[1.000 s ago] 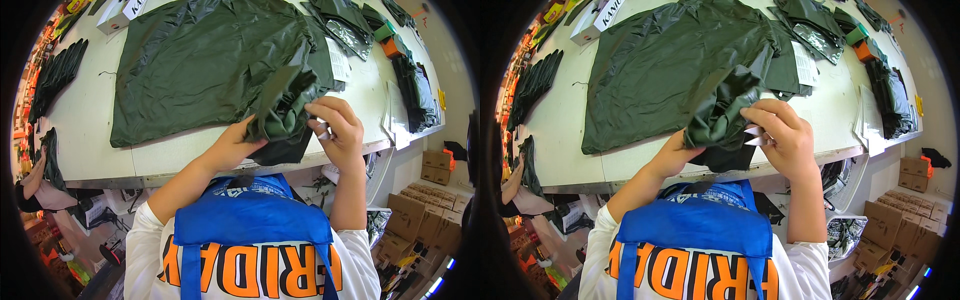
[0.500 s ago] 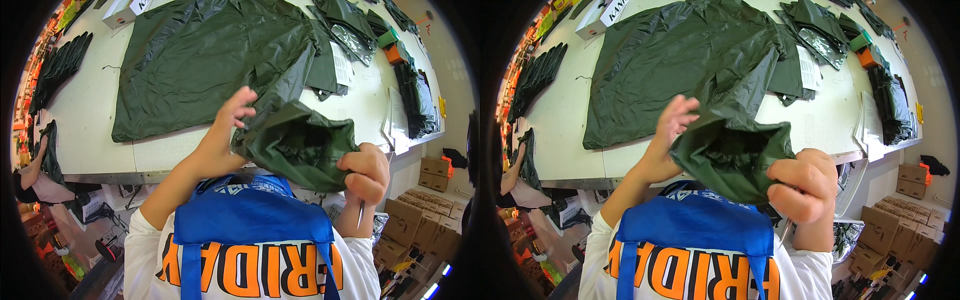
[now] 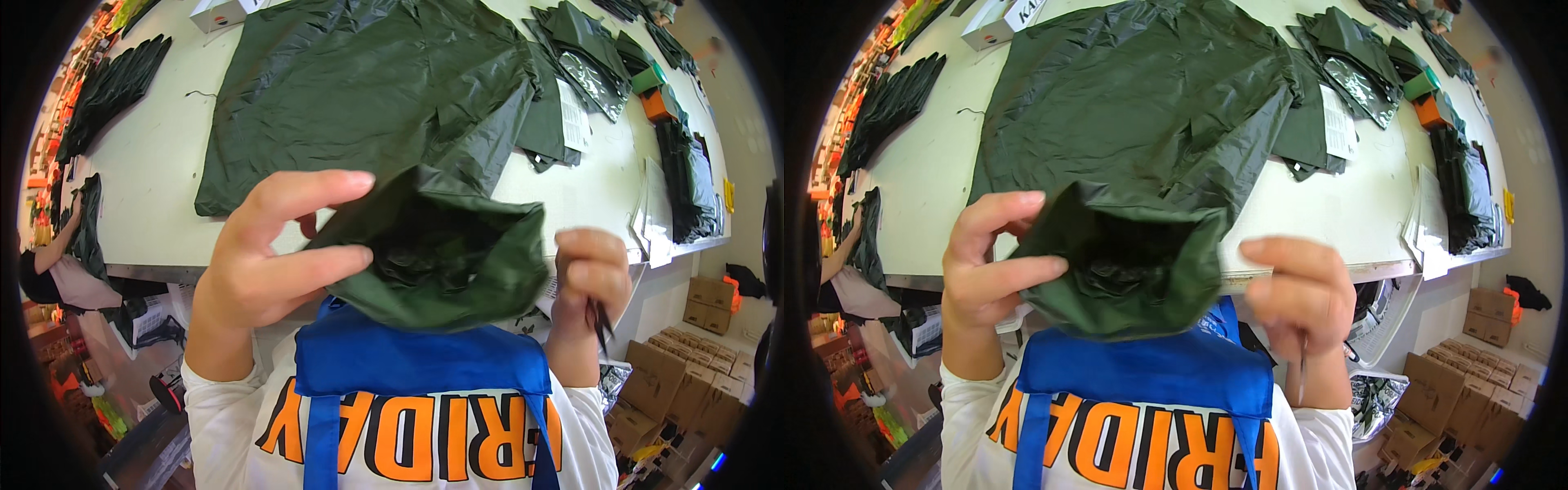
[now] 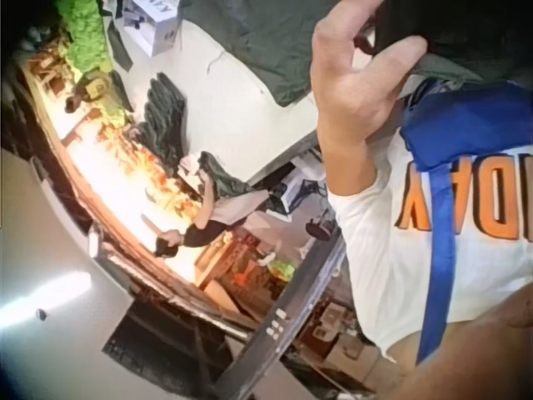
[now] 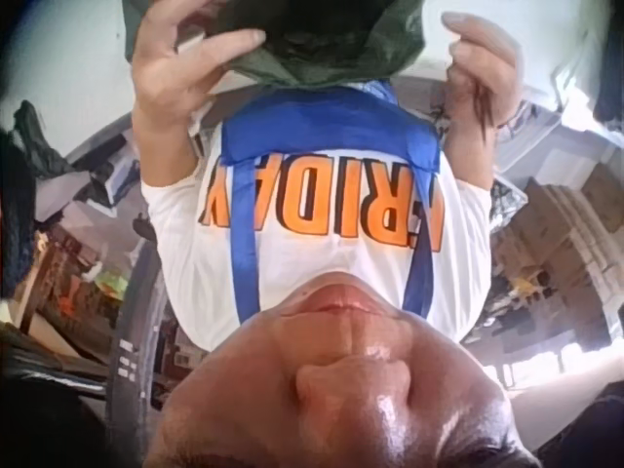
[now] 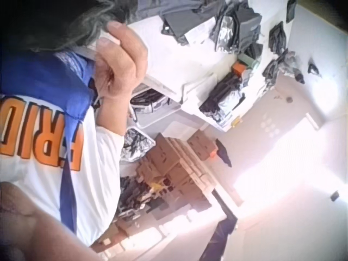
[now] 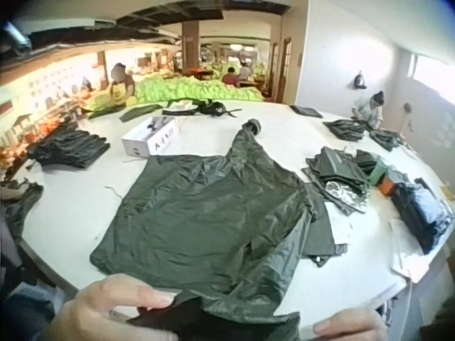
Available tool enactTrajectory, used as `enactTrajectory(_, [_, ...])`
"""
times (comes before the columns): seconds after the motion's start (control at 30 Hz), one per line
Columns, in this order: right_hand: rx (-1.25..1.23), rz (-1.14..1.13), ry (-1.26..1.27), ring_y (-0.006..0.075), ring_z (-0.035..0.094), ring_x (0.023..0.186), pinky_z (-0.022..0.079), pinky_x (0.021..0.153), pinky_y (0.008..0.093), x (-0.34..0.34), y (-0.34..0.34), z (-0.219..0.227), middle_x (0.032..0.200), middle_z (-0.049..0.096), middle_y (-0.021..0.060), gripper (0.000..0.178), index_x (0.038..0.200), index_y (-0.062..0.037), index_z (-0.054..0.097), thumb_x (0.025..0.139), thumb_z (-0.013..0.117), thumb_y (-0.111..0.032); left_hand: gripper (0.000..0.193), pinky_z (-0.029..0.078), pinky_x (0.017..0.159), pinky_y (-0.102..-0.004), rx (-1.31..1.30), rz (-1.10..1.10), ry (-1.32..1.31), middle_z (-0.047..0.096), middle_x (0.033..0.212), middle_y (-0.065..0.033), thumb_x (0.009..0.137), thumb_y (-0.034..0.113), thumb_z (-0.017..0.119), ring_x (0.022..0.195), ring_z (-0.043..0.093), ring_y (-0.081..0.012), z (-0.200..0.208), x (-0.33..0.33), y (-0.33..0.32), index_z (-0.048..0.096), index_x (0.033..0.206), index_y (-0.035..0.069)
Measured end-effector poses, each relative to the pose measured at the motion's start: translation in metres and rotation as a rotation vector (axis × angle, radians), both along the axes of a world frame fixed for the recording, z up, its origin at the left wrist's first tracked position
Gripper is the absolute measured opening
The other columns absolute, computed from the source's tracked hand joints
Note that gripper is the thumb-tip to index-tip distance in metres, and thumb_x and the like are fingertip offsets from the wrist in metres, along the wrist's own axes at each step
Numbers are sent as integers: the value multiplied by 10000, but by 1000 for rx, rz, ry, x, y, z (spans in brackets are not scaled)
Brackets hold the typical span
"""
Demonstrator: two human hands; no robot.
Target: The person folds a green jacket on a table, places it into a plastic bag, and then uses a knife to cut a tag off the jacket. The person repeats this process with another jacket.
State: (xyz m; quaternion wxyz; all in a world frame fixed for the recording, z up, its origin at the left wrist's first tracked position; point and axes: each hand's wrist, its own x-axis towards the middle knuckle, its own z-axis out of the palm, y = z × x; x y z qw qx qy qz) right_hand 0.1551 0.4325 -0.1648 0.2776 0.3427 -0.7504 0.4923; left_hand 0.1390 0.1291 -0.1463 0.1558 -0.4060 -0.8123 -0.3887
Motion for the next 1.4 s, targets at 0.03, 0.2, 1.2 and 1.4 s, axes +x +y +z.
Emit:
enactTrajectory(0.03, [-24, -57, -14, 143, 523, 601, 412, 522, 247, -4, -1, -8, 992, 653, 151, 164, 918, -62, 594, 773, 591, 13, 164, 498, 689, -299, 12, 29, -40, 577, 1178, -170, 619, -29, 646, 980, 584, -260, -2, 3, -12, 667, 763, 45])
enactTrajectory(0.2, [104, -251, -432, 77, 444, 630, 350, 541, 203, -43, 12, -59, 1108, 627, 80, 348, 1049, -46, 626, 740, 568, 103, 144, 459, 896, -375, 521, 332, -480, 543, 1177, -170, 688, -52, 583, 1086, 537, -270, -14, 22, -64, 672, 765, 30])
enactTrajectory(1.2, [1022, -191, -615, 346, 584, 977, 463, 808, 403, -265, 111, -183, 1135, 593, 119, 434, 1129, -130, 577, 744, 455, 28, 419, 406, 923, -272, 390, 874, -815, 615, 1130, -66, 838, 104, 666, 997, 556, -128, -66, 21, -221, 545, 1212, -43])
enactTrajectory(1.4, [1067, -254, -902, 378, 590, 924, 452, 783, 408, -277, 147, -135, 888, 615, 212, 243, 962, -18, 588, 745, 478, -22, 338, 454, 825, -265, 415, 1150, -590, 628, 1010, -83, 864, 91, 631, 899, 578, -130, -104, -12, -244, 488, 1159, 7])
